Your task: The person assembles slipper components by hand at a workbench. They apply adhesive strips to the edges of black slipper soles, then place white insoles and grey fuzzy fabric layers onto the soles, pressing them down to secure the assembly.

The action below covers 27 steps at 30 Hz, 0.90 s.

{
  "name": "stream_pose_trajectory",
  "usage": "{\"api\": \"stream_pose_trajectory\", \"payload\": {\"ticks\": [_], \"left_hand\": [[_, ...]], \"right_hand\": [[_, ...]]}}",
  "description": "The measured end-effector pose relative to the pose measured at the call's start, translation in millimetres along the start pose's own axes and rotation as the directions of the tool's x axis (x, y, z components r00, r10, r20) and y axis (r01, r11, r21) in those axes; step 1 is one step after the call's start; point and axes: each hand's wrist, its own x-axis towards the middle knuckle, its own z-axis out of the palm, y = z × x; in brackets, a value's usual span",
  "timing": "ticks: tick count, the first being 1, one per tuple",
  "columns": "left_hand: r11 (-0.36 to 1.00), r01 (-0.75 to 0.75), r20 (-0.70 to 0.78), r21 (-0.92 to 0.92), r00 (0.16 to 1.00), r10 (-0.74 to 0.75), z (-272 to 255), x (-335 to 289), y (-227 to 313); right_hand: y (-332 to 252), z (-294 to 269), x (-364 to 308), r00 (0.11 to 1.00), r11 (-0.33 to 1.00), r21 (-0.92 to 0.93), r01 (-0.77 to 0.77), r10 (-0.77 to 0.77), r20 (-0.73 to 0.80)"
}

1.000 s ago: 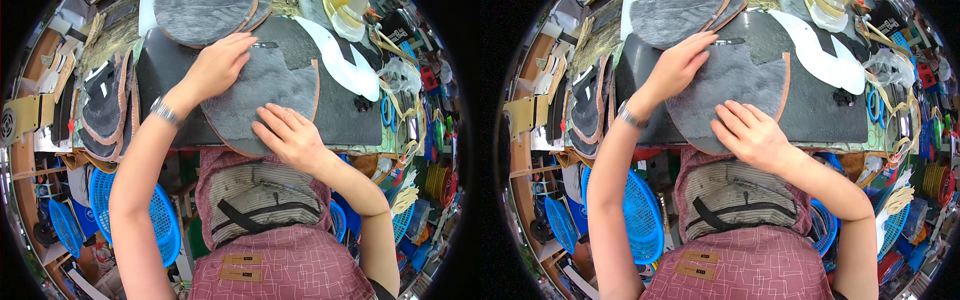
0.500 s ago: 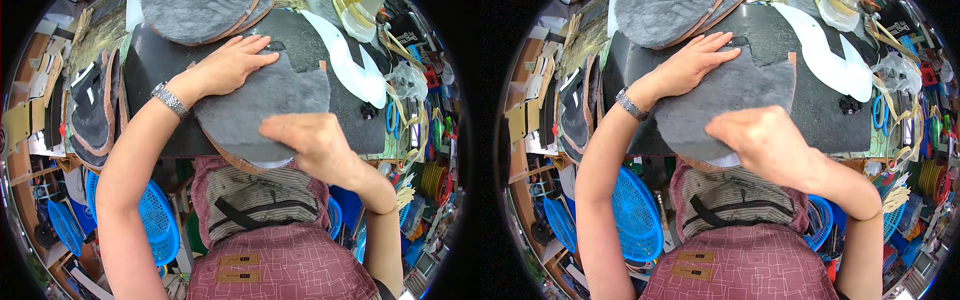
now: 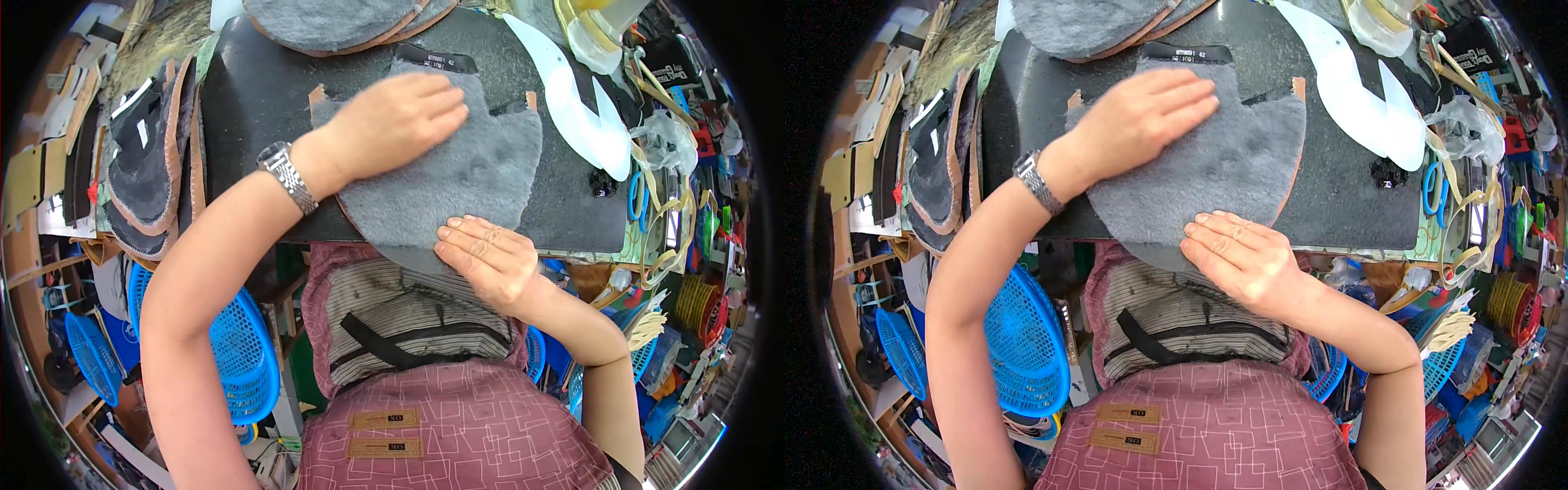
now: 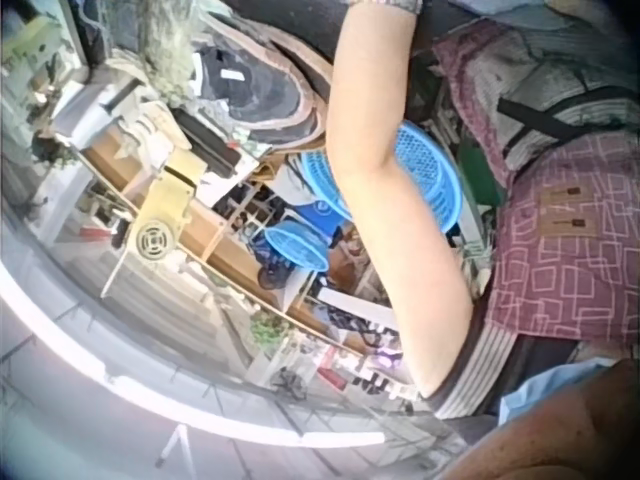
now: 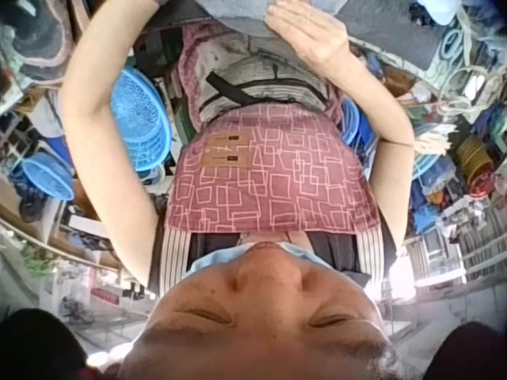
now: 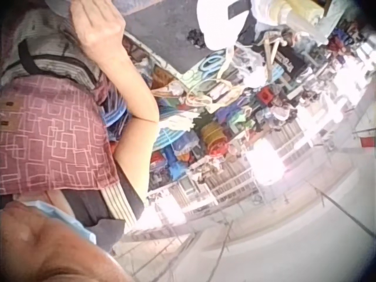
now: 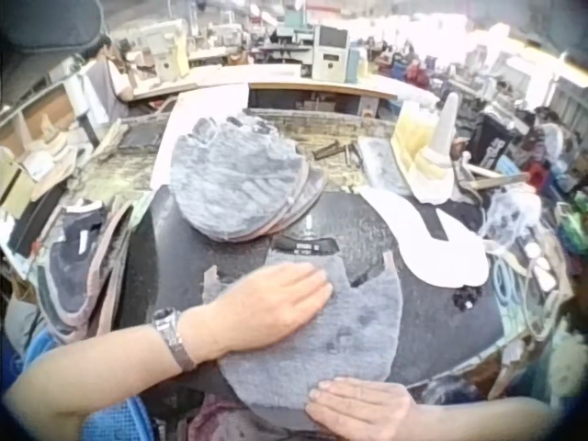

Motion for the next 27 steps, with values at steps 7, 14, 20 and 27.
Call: {"api": "stream_pose_trajectory", "payload": {"ticks": [7, 14, 20, 27], "left_hand": [[0.991, 0.135, -0.003, -0.014, 0.991, -0.136, 12, -3, 36], [0.986, 0.165, 0.044, 0.025, 0.985, -0.166, 14, 1, 36], [0.987, 0.159, 0.03, 0.018, 0.987, -0.16, 14, -1, 34], [0.987, 0.155, 0.059, -0.038, 0.986, -0.153, 16, 2, 26]], "right_hand": [[-16, 9, 3, 0.997, 0.999, -0.015, 0.033, -0.034, -0.063], [-74, 1, -39, 0.975, 0.909, 0.413, 0.051, -0.134, 0.175], [-39, -33, -71, 0.699, 0.965, -0.107, -0.24, 0.248, 0.671], [-47, 13, 7, 0.997, 0.948, -0.31, -0.076, 0.069, -0.034]]}}
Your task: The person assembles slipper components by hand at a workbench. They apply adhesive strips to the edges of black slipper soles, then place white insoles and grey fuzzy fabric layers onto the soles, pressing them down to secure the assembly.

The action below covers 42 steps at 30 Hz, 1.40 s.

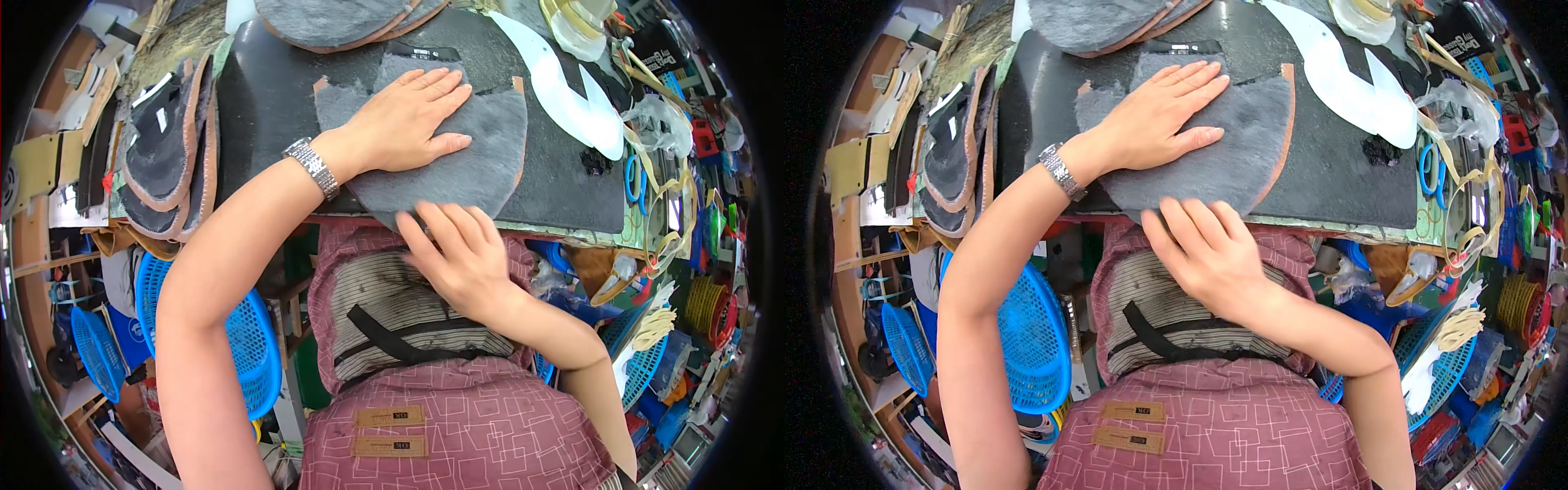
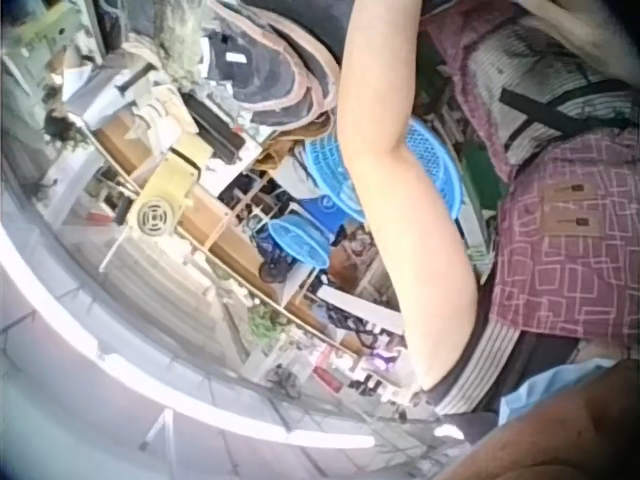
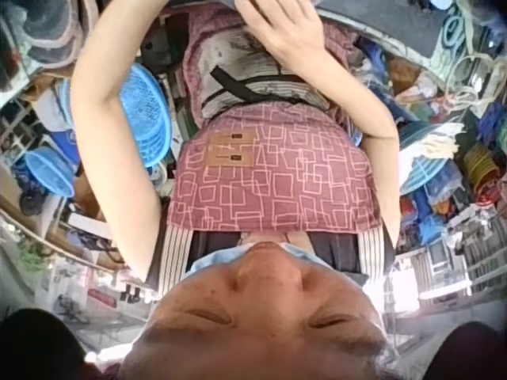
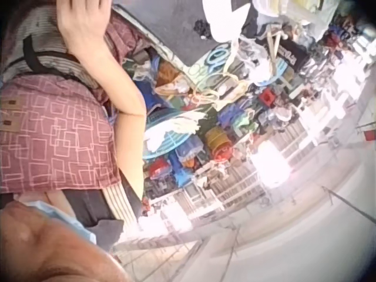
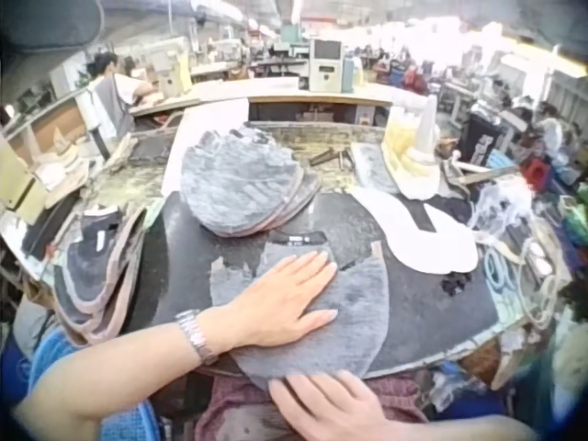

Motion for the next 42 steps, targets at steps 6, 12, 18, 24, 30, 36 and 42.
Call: {"api": "stream_pose_trajectory", "payload": {"ticks": [6, 12, 18, 24, 30, 36, 42], "left_hand": [[0.996, -0.006, -0.001, -0.084, 1.0, 0.006, -3, -2, -4], [0.999, -0.016, -0.034, -0.051, 0.999, 0.014, -1, -4, 3], [0.997, -0.049, -0.033, -0.055, 0.998, 0.047, -2, -6, 14], [0.998, -0.055, -0.017, -0.026, 0.998, 0.054, -2, 2, 16], [1.0, -0.026, -0.015, -0.006, 1.0, 0.026, 0, -3, 14], [0.999, -0.036, 0.001, 0.013, 0.999, 0.036, -2, -1, 15], [0.998, -0.051, -0.002, 0.024, 0.999, 0.051, -1, -2, 14]], "right_hand": [[8, 18, 23, 1.0, 0.998, 0.06, 0.026, -0.027, 0.012], [6, 18, 24, 0.991, 0.987, 0.126, 0.1, -0.11, 0.076], [13, -13, 12, 0.957, 0.851, 0.516, -0.096, -0.063, 0.283], [-6, -38, -23, 0.919, 0.56, 0.788, -0.255, -0.114, 0.378], [24, -56, -63, 0.824, 0.621, 0.578, -0.529, 0.212, 0.526], [22, -56, -82, 0.886, 0.724, 0.544, -0.424, 0.208, 0.413], [19, -48, -84, 0.928, 0.775, 0.543, -0.323, 0.146, 0.343]]}}
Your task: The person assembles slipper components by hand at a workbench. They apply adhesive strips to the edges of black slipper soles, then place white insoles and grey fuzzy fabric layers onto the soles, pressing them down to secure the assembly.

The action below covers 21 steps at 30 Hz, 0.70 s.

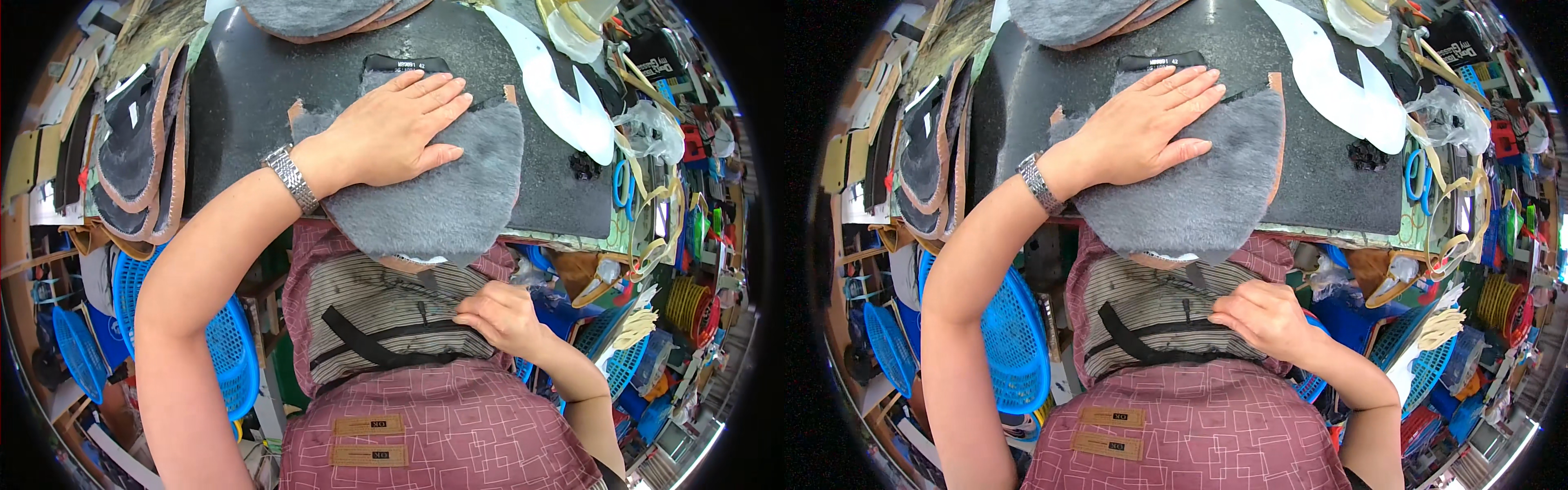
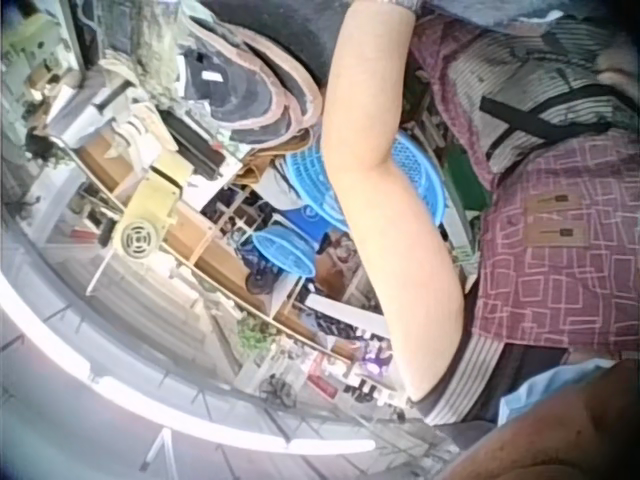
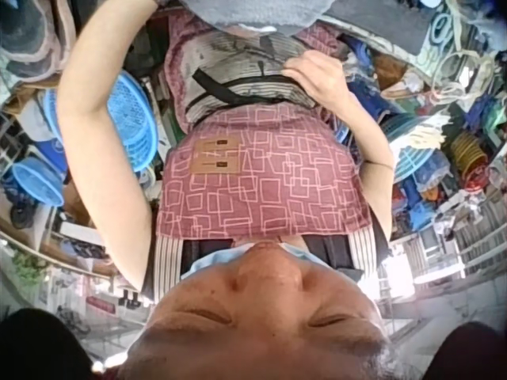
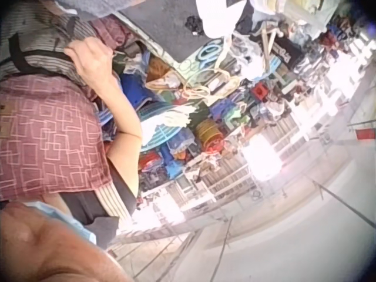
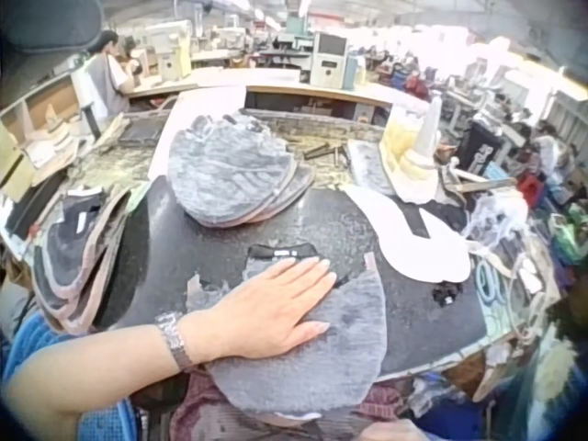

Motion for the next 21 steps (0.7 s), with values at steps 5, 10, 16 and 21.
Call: {"api": "stream_pose_trajectory", "payload": {"ticks": [5, 10, 16, 21], "left_hand": [[1.0, -0.023, -0.003, 0.01, 1.0, 0.023, 3, 4, -8], [0.998, -0.025, -0.022, 0.049, 0.999, 0.026, 6, 11, -20], [0.998, -0.016, -0.019, 0.066, 1.0, 0.017, 7, 12, -20], [0.998, -0.007, -0.018, 0.06, 1.0, 0.008, 7, 13, -19]], "right_hand": [[4, 3, 5, 0.997, 0.994, -0.079, 0.074, -0.074, 0.003], [10, -10, 16, 0.949, 0.91, -0.297, 0.289, -0.312, -0.034], [32, -25, 47, 0.905, 0.757, -0.597, 0.265, -0.409, -0.118], [36, -36, 63, 0.905, 0.758, -0.558, 0.337, -0.424, -0.029]]}}
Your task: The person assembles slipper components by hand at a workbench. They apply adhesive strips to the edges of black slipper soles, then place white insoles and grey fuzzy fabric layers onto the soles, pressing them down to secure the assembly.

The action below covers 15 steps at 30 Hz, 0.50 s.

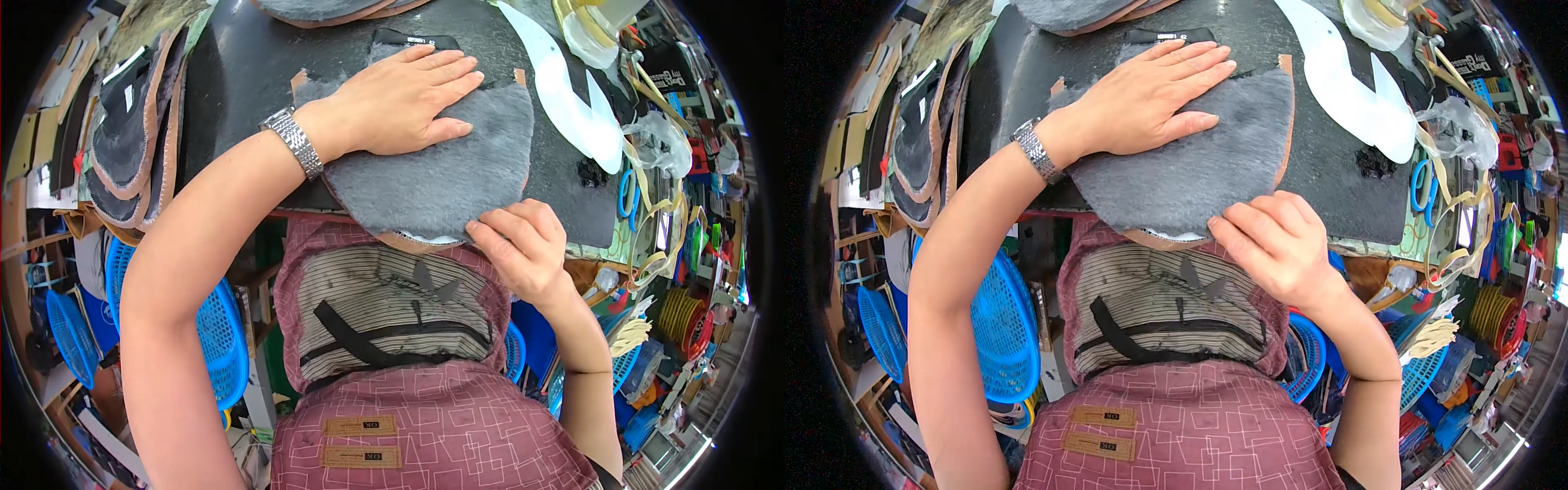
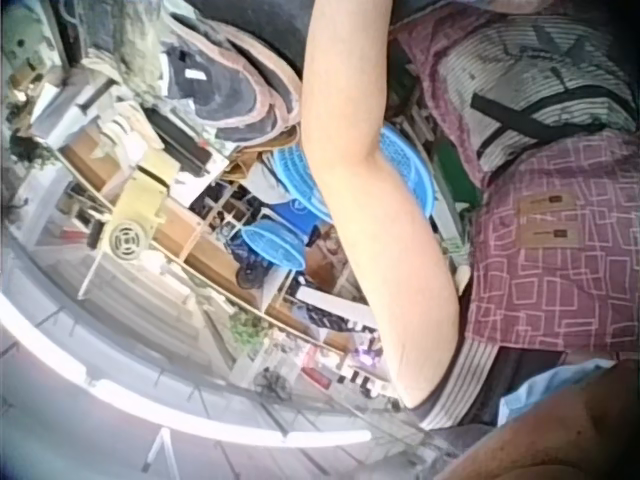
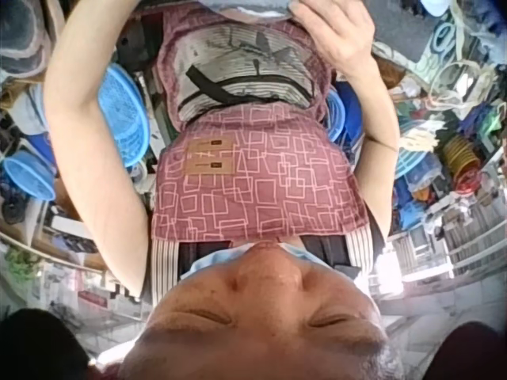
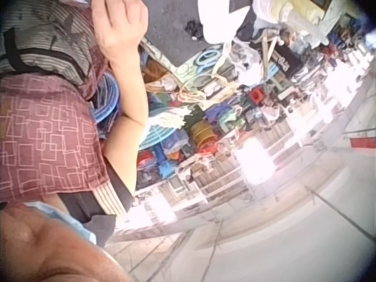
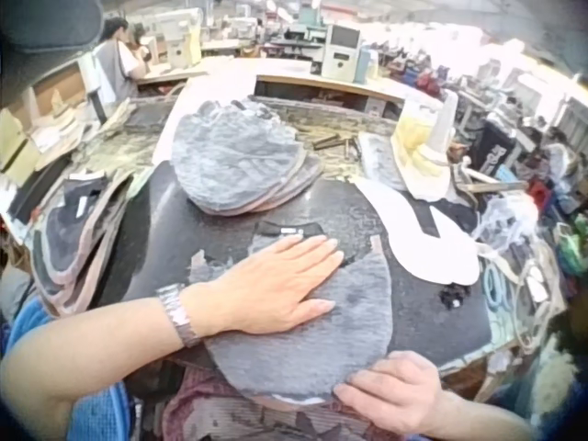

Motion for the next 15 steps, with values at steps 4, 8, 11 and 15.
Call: {"api": "stream_pose_trajectory", "payload": {"ticks": [4, 8, 11, 15], "left_hand": [[1.0, 0.005, -0.003, 0.008, 1.0, -0.005, 1, -1, 0], [1.0, 0.005, -0.006, 0.012, 1.0, -0.005, 1, 0, 1], [0.999, 0.026, -0.002, 0.029, 1.0, -0.026, 3, 0, 2], [1.0, -0.014, 0.029, 0.001, 0.999, 0.014, 1, -1, 11]], "right_hand": [[-8, -1, 11, 0.987, 0.98, -0.132, 0.148, -0.138, 0.083], [-10, 2, 12, 0.991, 0.991, -0.086, 0.107, -0.099, 0.088], [-15, -5, 12, 0.996, 0.995, -0.077, 0.057, -0.051, 0.074], [-25, -10, 0, 0.994, 0.99, 0.143, -0.01, -0.006, 0.112]]}}
